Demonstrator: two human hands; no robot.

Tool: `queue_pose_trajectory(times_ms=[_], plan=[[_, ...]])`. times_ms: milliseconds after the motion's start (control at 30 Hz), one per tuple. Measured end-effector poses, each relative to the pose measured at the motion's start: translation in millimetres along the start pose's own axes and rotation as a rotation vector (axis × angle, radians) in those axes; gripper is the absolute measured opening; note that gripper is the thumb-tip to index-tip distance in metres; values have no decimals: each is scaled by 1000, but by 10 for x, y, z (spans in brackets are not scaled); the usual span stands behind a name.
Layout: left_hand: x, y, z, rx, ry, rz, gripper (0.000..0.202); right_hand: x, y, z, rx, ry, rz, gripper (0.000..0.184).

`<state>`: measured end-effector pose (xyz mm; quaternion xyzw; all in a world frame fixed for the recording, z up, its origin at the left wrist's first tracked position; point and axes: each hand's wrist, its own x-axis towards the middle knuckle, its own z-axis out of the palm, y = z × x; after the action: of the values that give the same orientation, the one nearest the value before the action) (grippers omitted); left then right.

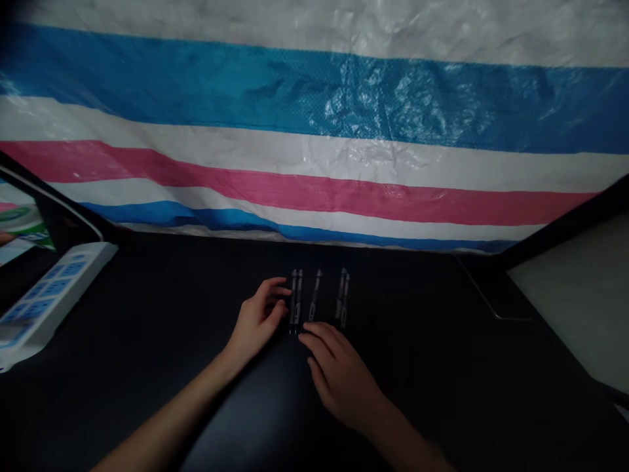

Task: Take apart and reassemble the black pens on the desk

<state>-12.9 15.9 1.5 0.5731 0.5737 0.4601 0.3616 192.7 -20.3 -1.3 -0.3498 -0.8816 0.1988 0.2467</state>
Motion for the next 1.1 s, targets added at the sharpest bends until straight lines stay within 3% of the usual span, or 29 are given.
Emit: queue_pose_trajectory(times_ms=[267, 467, 600, 800, 900, 1100], plan=[[-40, 23, 60, 127, -113, 147, 41, 68, 4, -16, -138, -25, -39, 42], [-32, 64, -19, 298, -382, 403, 54, 69, 8, -5, -202, -16, -92, 39], [-18, 83, -57, 357, -506, 467, 61, 62, -6, -9, -179, -8, -107, 37], [-29, 10, 8, 458, -447, 532, 37, 68, 105, -113, -169, 101, -130, 37], [-43, -13, 46, 482, -406, 554, 37, 67, 239, -251, -239, 158, -71, 36], [-94, -14, 117, 568, -340, 561, 30, 68, 329, -350, -397, -54, -33, 48]])
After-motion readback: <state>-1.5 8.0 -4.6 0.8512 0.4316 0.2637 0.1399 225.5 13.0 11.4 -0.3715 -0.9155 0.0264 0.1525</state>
